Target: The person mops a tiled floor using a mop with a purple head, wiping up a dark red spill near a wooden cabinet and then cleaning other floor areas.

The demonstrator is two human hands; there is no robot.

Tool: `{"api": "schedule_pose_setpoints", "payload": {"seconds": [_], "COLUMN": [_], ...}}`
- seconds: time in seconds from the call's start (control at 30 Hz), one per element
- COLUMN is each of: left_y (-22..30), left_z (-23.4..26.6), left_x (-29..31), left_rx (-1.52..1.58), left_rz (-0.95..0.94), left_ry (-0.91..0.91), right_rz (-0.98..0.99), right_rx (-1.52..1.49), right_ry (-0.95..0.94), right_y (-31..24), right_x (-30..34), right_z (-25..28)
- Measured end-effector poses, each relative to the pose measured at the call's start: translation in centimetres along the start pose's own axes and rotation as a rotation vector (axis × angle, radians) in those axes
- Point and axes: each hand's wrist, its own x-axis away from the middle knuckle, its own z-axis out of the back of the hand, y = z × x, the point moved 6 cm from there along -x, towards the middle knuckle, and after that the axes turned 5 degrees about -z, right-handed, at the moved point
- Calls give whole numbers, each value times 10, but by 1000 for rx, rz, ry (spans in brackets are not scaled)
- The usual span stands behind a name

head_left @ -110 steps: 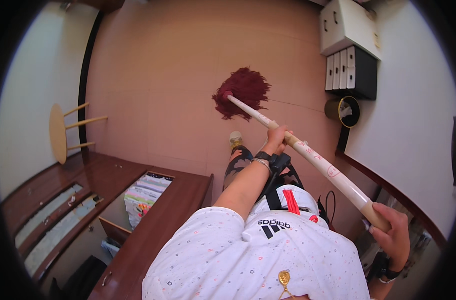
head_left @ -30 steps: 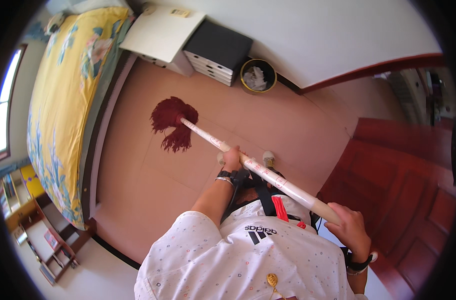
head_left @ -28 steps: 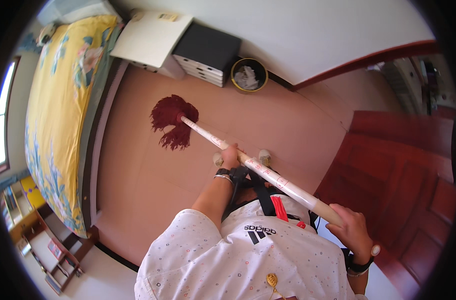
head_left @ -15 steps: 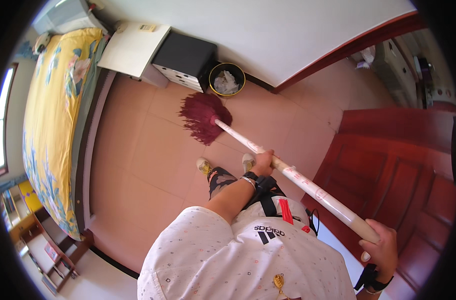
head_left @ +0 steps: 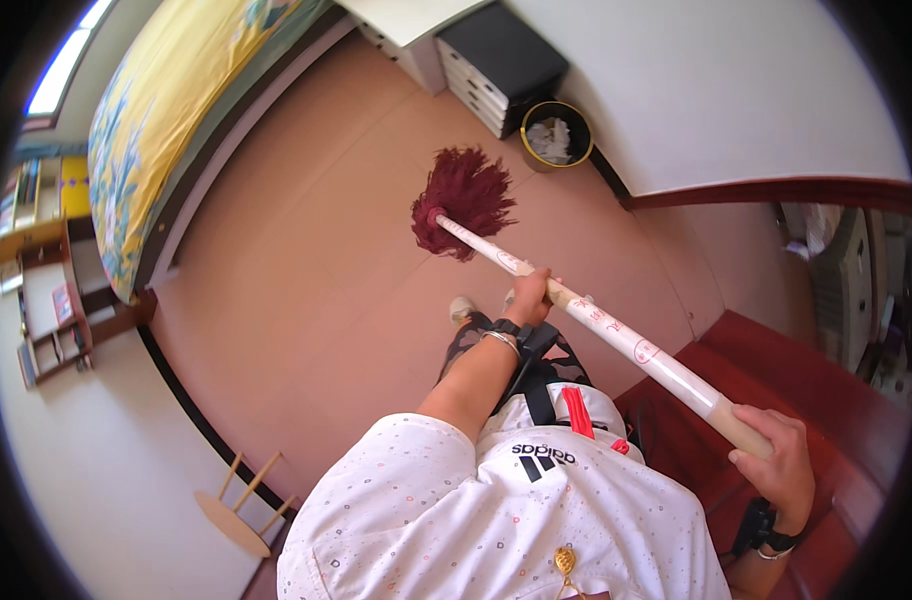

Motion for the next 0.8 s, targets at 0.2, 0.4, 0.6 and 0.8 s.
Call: {"api": "schedule_pose_setpoints", "payload": {"seconds": [0.2, 0.4, 0.6, 0.8], "left_y": [42, 65, 48, -2], "left_z": [91, 183, 300, 356], "left_x": [-7, 26, 68, 93], "left_rx": [305, 540, 803, 942], "left_rz": [-97, -250, -302, -300], "left_ry": [14, 53, 228, 341], "right_rz": [242, 533, 742, 944], "right_rx": [191, 453, 662, 854], "right_ry": [-160, -311, -469, -570], "right_y": [-70, -154, -212, -246], "right_x": [-40, -51, -42, -50], "right_z": [-37, -88, -173, -231]}}
